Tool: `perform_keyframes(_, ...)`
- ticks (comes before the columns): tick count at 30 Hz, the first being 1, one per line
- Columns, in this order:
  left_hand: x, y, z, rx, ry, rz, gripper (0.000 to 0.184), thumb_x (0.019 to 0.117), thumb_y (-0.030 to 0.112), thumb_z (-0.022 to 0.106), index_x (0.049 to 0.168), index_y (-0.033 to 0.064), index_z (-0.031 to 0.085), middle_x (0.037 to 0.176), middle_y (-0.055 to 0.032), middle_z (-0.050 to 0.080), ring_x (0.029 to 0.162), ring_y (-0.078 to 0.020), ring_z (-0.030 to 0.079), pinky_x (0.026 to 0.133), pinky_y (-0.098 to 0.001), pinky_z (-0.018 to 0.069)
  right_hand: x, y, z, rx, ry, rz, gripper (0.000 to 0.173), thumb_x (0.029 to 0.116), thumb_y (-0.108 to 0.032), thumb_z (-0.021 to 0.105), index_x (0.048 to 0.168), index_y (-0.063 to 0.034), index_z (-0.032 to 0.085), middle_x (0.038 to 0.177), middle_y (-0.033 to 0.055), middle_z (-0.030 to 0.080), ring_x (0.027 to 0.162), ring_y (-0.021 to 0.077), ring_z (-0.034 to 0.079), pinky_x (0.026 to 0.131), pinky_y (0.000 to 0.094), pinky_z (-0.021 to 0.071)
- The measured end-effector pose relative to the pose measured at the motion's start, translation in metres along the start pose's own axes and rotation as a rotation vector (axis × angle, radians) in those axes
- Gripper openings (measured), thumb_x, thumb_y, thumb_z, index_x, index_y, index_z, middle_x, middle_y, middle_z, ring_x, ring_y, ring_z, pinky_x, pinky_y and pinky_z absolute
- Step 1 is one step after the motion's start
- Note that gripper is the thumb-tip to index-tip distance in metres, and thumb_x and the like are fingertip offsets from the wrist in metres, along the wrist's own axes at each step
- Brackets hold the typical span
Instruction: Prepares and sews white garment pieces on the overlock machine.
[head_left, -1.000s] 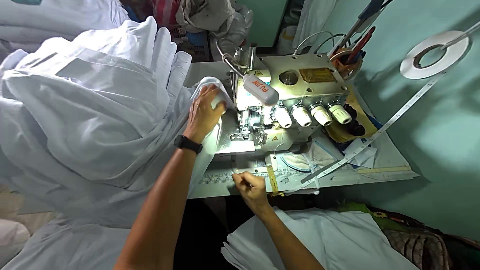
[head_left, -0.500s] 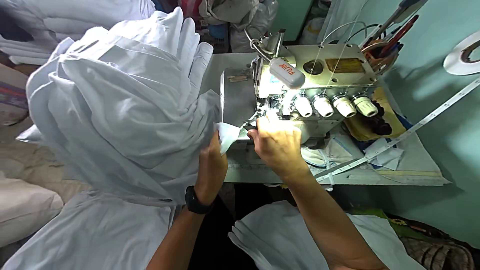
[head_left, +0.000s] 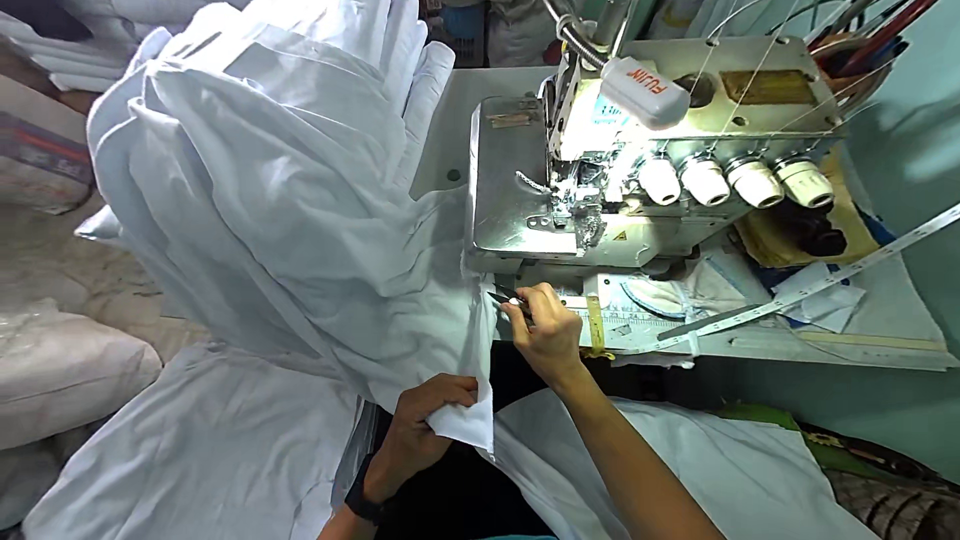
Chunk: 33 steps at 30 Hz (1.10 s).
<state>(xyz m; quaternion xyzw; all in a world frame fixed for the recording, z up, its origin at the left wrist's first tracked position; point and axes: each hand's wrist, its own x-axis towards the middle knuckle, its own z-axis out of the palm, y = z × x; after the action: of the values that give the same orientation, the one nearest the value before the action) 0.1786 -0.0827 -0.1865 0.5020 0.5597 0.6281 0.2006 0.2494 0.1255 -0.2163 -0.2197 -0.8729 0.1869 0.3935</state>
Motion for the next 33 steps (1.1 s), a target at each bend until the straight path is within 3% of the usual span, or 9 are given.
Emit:
perform_keyframes(16,-0.011,0.009,-0.007,-0.061,-0.116,-0.022,0.016,0.1018,0.017,0.059,0.1,0.0023,0.063,0.11,-0.0077,0.071,0.112,-0.0074,0.065,0.099,-0.0218,0.0515,-0.013,-0.008,0.0,0.026,-0.02,-0.013,0.021,0.0893,-0.016,0.068,0.09,0.0039,0.074,0.078,0.0148,0.068,0.06,0.0244,0.065,0.05,0.0351,0.0502)
perform_keyframes(19,-0.011,0.012,-0.011,-0.109,-0.242,-0.056,0.016,0.1011,0.015,0.059,0.1,0.0001,0.063,0.11,-0.0105,0.072,0.111,-0.0081,0.066,0.098,-0.022,0.0518,-0.014,-0.013,-0.007,0.246,-0.037,-0.015,0.022,0.0924,-0.017,0.068,0.091,0.0042,0.074,0.077,0.0126,0.068,0.061,0.0162,0.062,0.054,0.0262,0.0502)
perform_keyframes(22,-0.01,0.027,-0.03,-0.154,-0.402,-0.139,0.022,0.1008,0.02,0.061,0.102,-0.0015,0.067,0.105,-0.01,0.074,0.101,-0.0037,0.069,0.09,-0.0191,0.0542,-0.011,-0.016,-0.029,0.515,-0.094,0.125,0.018,0.0953,-0.011,0.064,0.089,0.0039,0.073,0.077,0.0063,0.067,0.07,0.0016,0.061,0.068,0.0135,0.0505)
perform_keyframes(26,-0.001,0.064,-0.066,-0.157,-0.37,-0.12,0.025,0.1036,0.033,0.059,0.106,0.0093,0.066,0.099,0.0041,0.072,0.095,0.0039,0.066,0.084,-0.0146,0.0538,-0.005,0.002,-0.054,0.708,-0.25,0.375,0.013,0.091,-0.012,0.07,0.095,0.0008,0.071,0.085,-0.0026,0.064,0.069,-0.0065,0.056,0.065,0.0101,0.0489)
perform_keyframes(28,0.005,0.081,-0.08,-0.167,-0.313,-0.08,0.025,0.1034,0.037,0.058,0.107,0.0136,0.066,0.102,0.0086,0.071,0.097,0.0041,0.065,0.084,-0.0146,0.053,0.001,0.006,-0.059,0.874,-0.341,0.363,0.034,0.081,-0.016,0.081,0.107,0.002,0.07,0.095,-0.0032,0.064,0.071,-0.0086,0.054,0.063,0.0084,0.048)
perform_keyframes(30,0.009,0.095,-0.09,-0.139,-0.244,-0.039,0.022,0.1033,0.036,0.058,0.108,0.0169,0.068,0.103,0.0111,0.072,0.098,0.0033,0.066,0.085,-0.0156,0.0536,0.01,0.003,-0.056,0.945,-0.479,0.19,0.069,0.0701,-0.035,0.09,0.122,0.0037,0.067,0.112,-0.0007,0.066,0.082,-0.0091,0.051,0.067,0.0087,0.0424)
perform_keyframes(31,0.009,0.101,-0.094,-0.098,-0.197,-0.019,0.02,0.1036,0.035,0.058,0.11,0.0193,0.069,0.104,0.0128,0.072,0.098,0.0037,0.066,0.085,-0.0157,0.0539,0.016,0.0,-0.052,0.895,-0.582,0.092,0.084,0.0656,-0.045,0.09,0.13,0.0021,0.064,0.125,0.0028,0.065,0.094,-0.0043,0.055,0.074,0.0139,0.0456)
perform_keyframes(32,0.008,0.106,-0.099,-0.04,-0.134,-0.004,0.018,0.1037,0.033,0.059,0.112,0.0222,0.071,0.105,0.0148,0.073,0.097,0.0043,0.066,0.085,-0.0156,0.054,0.022,-0.003,-0.049,0.787,-0.701,-0.005,0.094,0.0636,-0.05,0.09,0.139,-0.0007,0.06,0.14,0.0083,0.06,0.113,0.0084,0.06,0.087,0.0275,0.0525)
perform_keyframes(33,0.003,0.112,-0.106,0.036,-0.053,0.005,0.017,0.1027,0.032,0.06,0.113,0.0266,0.072,0.106,0.0173,0.073,0.097,0.0055,0.067,0.084,-0.0153,0.0547,0.027,-0.006,-0.042,0.64,-0.782,-0.103,0.095,0.0643,-0.047,0.09,0.143,-0.0036,0.058,0.148,0.0129,0.056,0.121,0.0224,0.063,0.091,0.0437,0.055)
